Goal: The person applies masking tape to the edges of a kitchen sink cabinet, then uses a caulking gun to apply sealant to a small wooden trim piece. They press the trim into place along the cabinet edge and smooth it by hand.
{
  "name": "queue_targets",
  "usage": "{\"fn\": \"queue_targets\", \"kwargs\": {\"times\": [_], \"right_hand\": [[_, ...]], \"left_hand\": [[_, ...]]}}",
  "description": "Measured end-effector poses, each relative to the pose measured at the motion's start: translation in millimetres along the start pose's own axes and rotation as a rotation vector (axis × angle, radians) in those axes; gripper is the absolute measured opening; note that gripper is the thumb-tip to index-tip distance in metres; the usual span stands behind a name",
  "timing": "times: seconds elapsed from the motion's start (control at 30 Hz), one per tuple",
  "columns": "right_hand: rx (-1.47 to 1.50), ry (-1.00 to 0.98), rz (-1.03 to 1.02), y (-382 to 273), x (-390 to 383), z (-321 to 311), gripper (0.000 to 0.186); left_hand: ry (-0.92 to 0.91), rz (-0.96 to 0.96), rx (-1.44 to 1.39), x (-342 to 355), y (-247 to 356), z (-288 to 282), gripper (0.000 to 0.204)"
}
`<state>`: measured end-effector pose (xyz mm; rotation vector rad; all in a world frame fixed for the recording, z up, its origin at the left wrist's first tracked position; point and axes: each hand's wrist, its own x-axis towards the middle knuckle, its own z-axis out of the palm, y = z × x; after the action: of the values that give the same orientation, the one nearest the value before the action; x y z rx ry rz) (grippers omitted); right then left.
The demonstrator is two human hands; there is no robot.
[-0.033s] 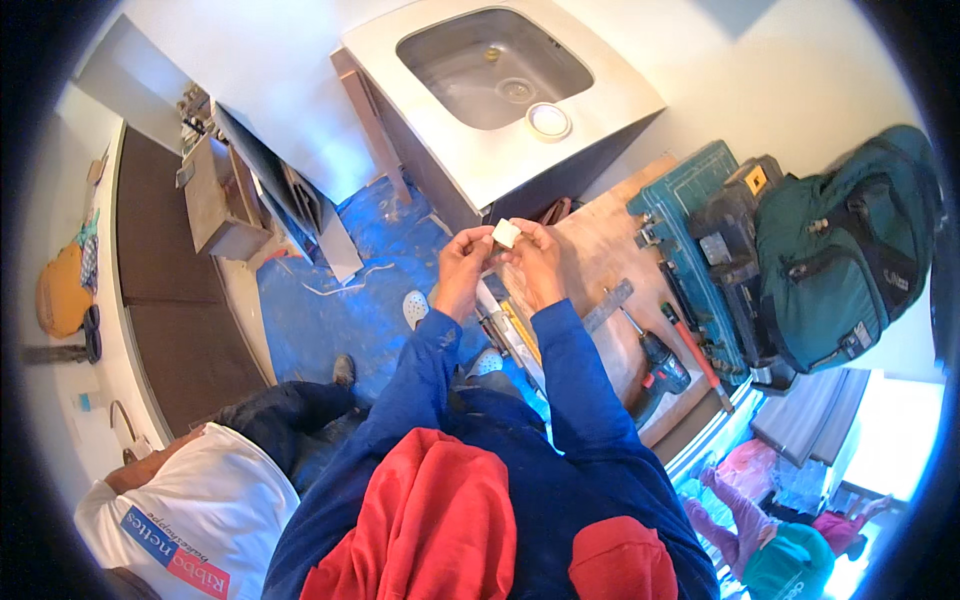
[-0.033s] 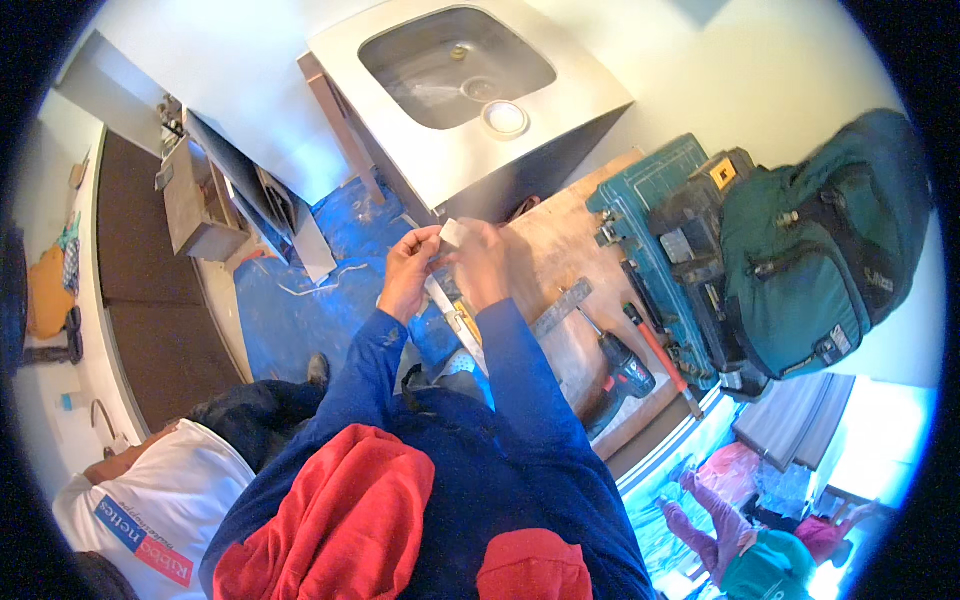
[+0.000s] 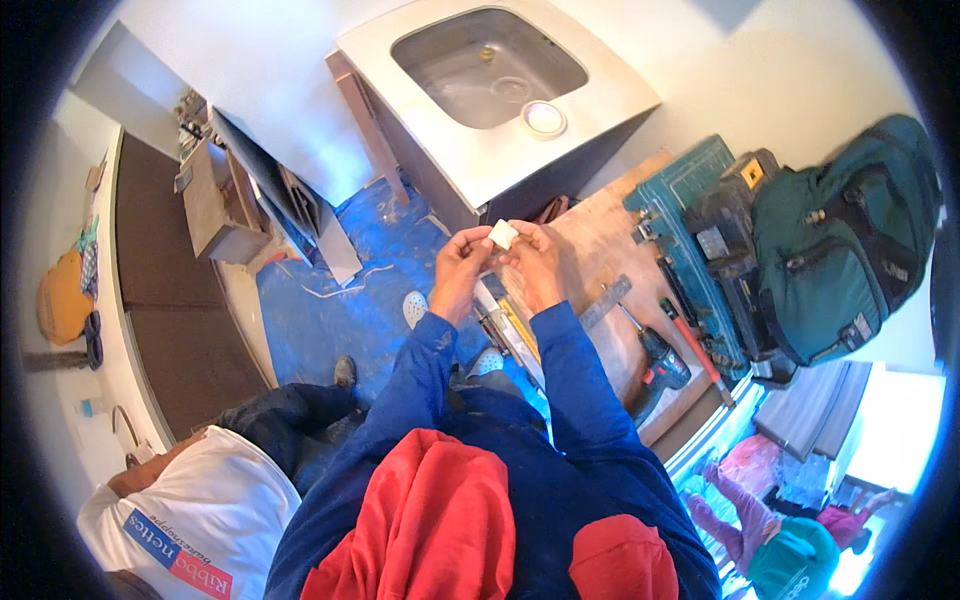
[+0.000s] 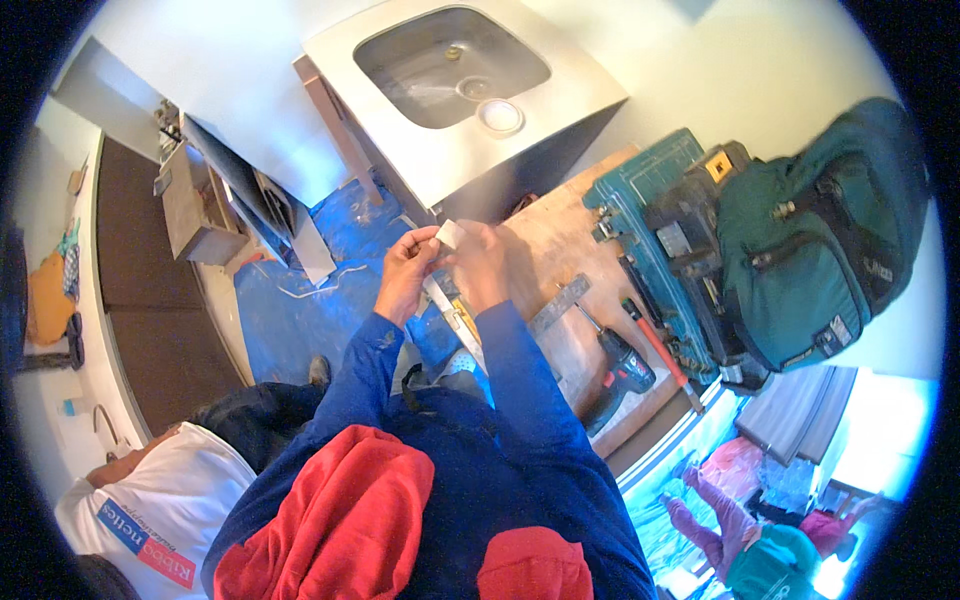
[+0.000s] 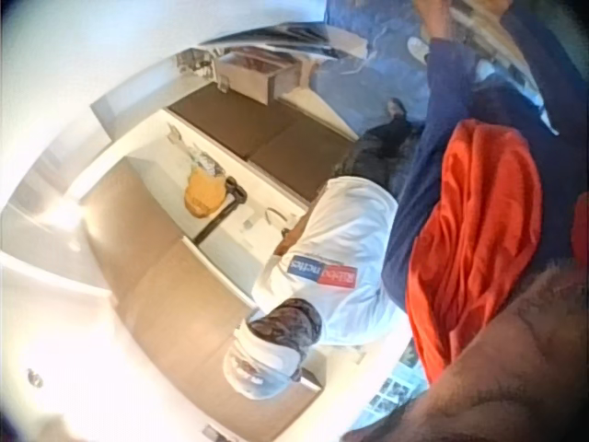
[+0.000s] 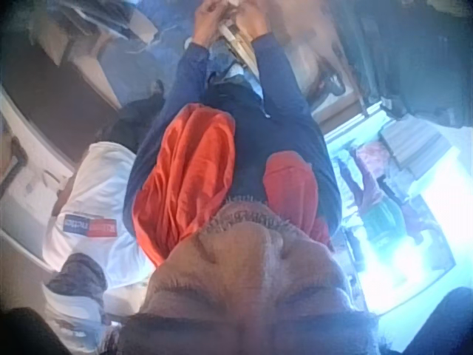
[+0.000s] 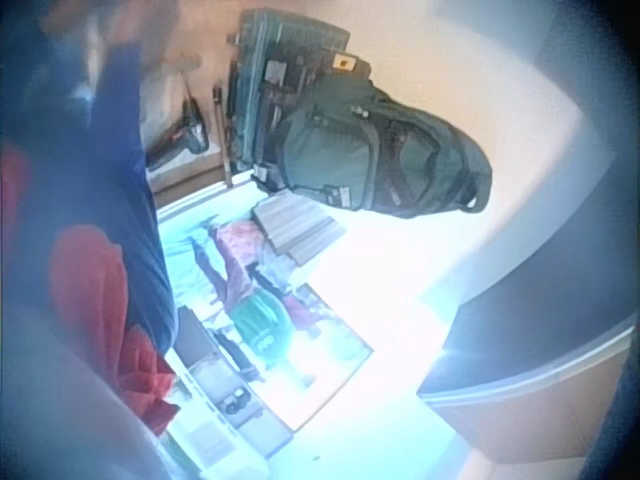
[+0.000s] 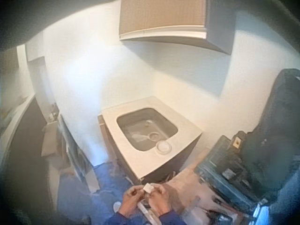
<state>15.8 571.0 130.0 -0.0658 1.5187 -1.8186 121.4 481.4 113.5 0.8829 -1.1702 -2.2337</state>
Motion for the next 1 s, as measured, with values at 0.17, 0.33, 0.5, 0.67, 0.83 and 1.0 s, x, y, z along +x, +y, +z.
{"fn": "queue_targets", "kwargs": {"times": [0.17, 0.33, 0.5, 0.67, 0.83, 1.0], "right_hand": [[0.007, 0.046, -0.105, 10, -35, -10, 0.033], [-0.115, 0.031, -0.131, 21, -72, -30, 0.035], [-0.554, 0.217, -0.551, 14, -130, -86, 0.025], [-0.706, 0.296, -0.418, -23, -170, -119, 0.020], [-0.630, 0.028, -0.373, -29, -166, -57, 0.052], [-0.795, -0.132, -0.417, -31, -153, -31, 0.054]], "left_hand": [[-0.072, 0.005, 0.047, -26, 5, 2, 0.028], [-0.209, -0.182, -0.081, -44, -12, -6, 0.028], [-0.234, -0.280, -0.115, -60, -19, -16, 0.023], [-0.270, -0.229, -0.280, -76, -6, -18, 0.022], [-0.372, -0.261, -0.174, -75, 8, -5, 0.027], [-0.372, -0.155, 0.070, -97, 14, 4, 0.026]]}}
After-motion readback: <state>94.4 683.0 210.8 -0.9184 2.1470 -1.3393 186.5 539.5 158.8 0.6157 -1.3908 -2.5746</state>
